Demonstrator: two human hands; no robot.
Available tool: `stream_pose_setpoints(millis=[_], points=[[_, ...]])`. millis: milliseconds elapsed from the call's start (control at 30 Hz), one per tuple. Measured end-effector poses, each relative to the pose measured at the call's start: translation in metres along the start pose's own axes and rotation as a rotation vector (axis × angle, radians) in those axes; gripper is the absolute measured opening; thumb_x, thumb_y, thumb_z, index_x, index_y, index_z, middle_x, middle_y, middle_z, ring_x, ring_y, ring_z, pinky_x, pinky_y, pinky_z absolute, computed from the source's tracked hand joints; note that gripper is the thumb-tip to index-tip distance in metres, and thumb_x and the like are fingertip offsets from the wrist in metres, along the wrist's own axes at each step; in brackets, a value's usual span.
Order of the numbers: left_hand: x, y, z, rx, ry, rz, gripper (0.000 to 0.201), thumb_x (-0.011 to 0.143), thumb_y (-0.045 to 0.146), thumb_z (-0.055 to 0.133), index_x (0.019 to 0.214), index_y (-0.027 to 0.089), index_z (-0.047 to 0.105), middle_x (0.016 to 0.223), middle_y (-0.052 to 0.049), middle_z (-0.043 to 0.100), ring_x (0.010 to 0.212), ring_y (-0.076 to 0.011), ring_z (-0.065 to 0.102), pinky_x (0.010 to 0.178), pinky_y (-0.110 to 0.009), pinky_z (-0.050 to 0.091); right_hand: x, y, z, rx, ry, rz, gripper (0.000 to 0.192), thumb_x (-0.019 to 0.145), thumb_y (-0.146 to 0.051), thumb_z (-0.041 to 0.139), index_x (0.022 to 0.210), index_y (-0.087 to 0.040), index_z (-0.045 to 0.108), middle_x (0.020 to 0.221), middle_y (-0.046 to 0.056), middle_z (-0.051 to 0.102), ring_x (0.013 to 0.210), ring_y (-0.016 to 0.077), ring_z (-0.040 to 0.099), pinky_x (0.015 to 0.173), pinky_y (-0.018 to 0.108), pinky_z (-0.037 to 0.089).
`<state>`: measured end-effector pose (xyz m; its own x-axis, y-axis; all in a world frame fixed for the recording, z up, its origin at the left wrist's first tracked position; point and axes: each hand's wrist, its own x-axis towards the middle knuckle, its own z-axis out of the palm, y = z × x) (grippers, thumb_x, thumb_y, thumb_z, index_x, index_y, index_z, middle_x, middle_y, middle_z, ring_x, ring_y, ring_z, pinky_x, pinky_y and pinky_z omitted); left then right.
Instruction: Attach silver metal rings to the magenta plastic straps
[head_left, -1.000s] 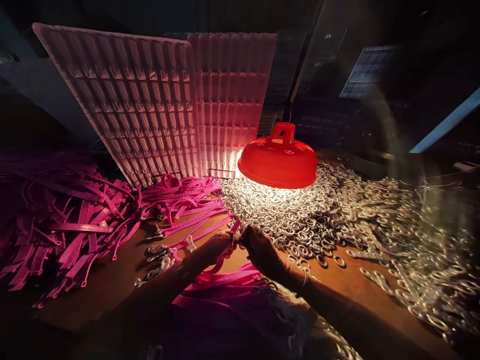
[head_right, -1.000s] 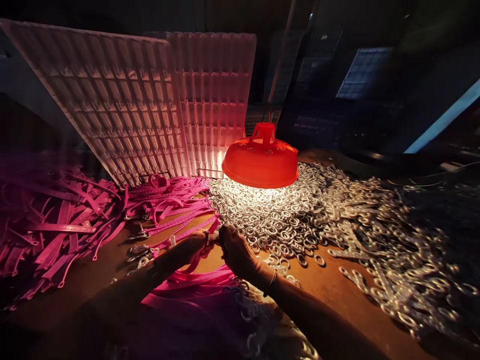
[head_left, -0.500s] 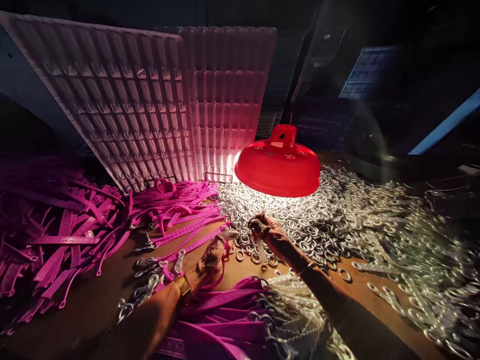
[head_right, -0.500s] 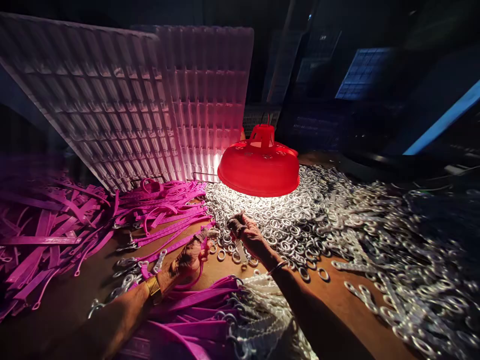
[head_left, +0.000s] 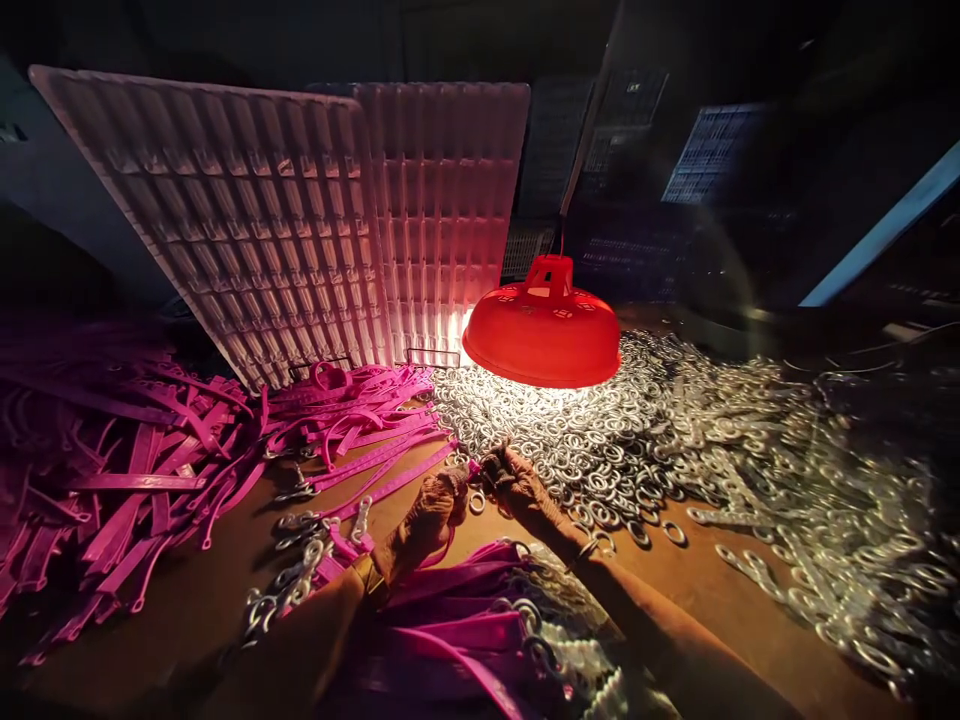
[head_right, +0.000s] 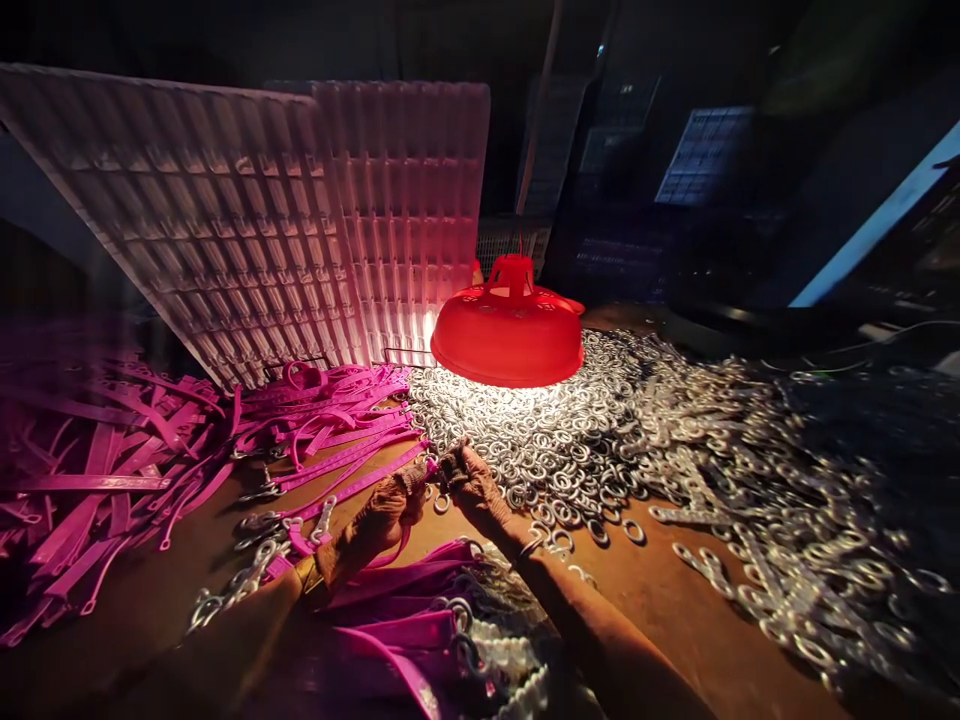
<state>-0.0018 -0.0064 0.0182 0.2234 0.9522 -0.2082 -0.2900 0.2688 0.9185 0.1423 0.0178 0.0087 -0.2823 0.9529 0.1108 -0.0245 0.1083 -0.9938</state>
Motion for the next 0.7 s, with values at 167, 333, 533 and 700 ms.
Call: stream_pose_setpoints(millis=[167, 333, 533, 700], points=[[-0.005, 0.004, 0.003, -0.047, -0.038, -0.039, 0.043, 0.074, 0.049, 0.056, 0.058, 0.022, 0.026, 0.049, 0.01, 0.018, 0.042, -0.0045, 0.013, 0.043, -0.024, 0.012, -0.002, 0.01, 0.003, -0.255, 0.075, -0.133, 0.021, 0.089, -0.034, 0.041, 0.072, -0.021, 0.039, 0.061, -0.003, 0.04, 0.053, 0.0104, 0.034, 0.049, 0.023, 0.031], [-0.006, -0.002, 0.001, 0.02, -0.024, 0.038, 0.04, 0.073, 0.048, 0.057, 0.057, 0.021, 0.032, 0.045, 0.01, 0.023, 0.04, -0.0041, 0.016, 0.041, -0.023, 0.013, -0.003, 0.005, 0.005, -0.385, 0.08, -0.19, 0.012, 0.083, -0.027, 0.039, 0.074, -0.02, 0.041, 0.065, -0.001, 0.043, 0.057, 0.0114, 0.036, 0.052, 0.023, 0.033], [-0.007, -0.002, 0.006, 0.289, -0.032, 0.274, 0.029, 0.074, 0.037, 0.055, 0.057, 0.016, 0.045, 0.056, 0.003, 0.041, 0.052, -0.0065, 0.032, 0.046, -0.021, 0.027, 0.002, -0.003, 0.0, -0.412, -0.053, -0.009, 0.02, 0.081, -0.034, 0.042, 0.069, -0.018, 0.041, 0.064, -0.002, 0.043, 0.058, 0.0104, 0.036, 0.051, 0.021, 0.032], [-0.006, 0.002, 0.003, 0.249, -0.02, 0.055, 0.027, 0.072, 0.041, 0.054, 0.066, 0.015, 0.052, 0.052, 0.005, 0.041, 0.042, -0.0055, 0.033, 0.041, -0.02, 0.027, 0.008, -0.02, -0.005, -0.432, -0.106, -0.09, 0.028, 0.086, -0.041, 0.037, 0.07, -0.019, 0.039, 0.063, -0.002, 0.042, 0.057, 0.0103, 0.037, 0.051, 0.022, 0.034]])
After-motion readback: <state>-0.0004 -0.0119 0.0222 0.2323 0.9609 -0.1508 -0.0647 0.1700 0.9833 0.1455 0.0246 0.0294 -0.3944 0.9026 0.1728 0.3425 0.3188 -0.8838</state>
